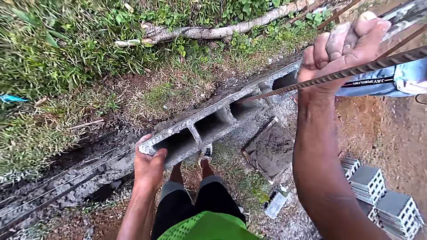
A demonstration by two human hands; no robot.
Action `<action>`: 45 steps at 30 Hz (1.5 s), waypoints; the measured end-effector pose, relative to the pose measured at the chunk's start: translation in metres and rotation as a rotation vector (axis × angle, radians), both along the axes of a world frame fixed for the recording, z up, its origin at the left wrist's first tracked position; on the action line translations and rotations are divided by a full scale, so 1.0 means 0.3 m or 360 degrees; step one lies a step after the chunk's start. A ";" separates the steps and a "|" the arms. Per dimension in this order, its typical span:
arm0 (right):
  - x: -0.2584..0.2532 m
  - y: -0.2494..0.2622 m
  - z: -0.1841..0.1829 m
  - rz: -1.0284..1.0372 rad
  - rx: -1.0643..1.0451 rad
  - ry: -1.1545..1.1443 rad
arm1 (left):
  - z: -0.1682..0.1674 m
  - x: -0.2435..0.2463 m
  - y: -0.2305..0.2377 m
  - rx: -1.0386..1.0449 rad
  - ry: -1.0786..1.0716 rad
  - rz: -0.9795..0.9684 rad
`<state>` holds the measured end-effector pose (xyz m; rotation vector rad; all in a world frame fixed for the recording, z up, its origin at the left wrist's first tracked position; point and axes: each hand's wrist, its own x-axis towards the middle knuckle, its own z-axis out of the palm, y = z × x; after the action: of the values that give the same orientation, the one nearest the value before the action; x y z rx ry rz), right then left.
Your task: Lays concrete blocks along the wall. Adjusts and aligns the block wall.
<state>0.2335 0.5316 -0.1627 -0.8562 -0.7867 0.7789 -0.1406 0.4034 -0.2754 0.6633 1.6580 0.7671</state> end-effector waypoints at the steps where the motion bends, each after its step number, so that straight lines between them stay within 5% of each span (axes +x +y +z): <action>1: -0.020 0.016 -0.101 -0.0039 -0.0098 -0.0075 | 0.000 0.000 -0.001 -0.0001 0.0006 0.0002; 4: -0.039 0.015 -0.354 0.0018 -0.0394 -0.0348 | -0.002 0.002 -0.015 0.0004 0.0062 -0.0021; 10: -0.017 0.042 -0.083 -0.0004 -0.0093 -0.0345 | -0.003 0.002 -0.007 -0.0019 0.0027 -0.0006; 14: -0.042 0.034 -0.020 0.0025 -0.0002 -0.0173 | -0.002 0.002 -0.005 -0.0002 0.0010 0.0004; 20: -0.062 0.013 -0.312 -0.0002 -0.0278 -0.0325 | -0.008 -0.003 -0.009 0.0003 0.0025 -0.0037; 25: 0.007 -0.050 -0.030 -0.0221 -0.0080 -0.0280 | 0.000 0.003 -0.009 -0.0003 0.0020 0.0000; 29: 0.010 -0.247 -0.038 -0.0460 -0.0876 -0.0396 | 0.013 0.002 0.000 -0.0015 0.0036 -0.0033; 34: -0.107 -0.449 -0.179 -0.0210 -0.1922 -0.0503 | 0.019 0.000 0.010 -0.0040 0.0088 -0.0039; 45: -0.265 -0.418 -0.250 -0.0272 -0.1796 -0.0045 | 0.007 -0.044 0.013 -0.0078 -0.0190 -0.0176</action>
<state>0.1540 0.4063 -0.2378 -1.9077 -0.2258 1.0539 -0.1537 0.4074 -0.2733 0.6566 1.5139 0.6721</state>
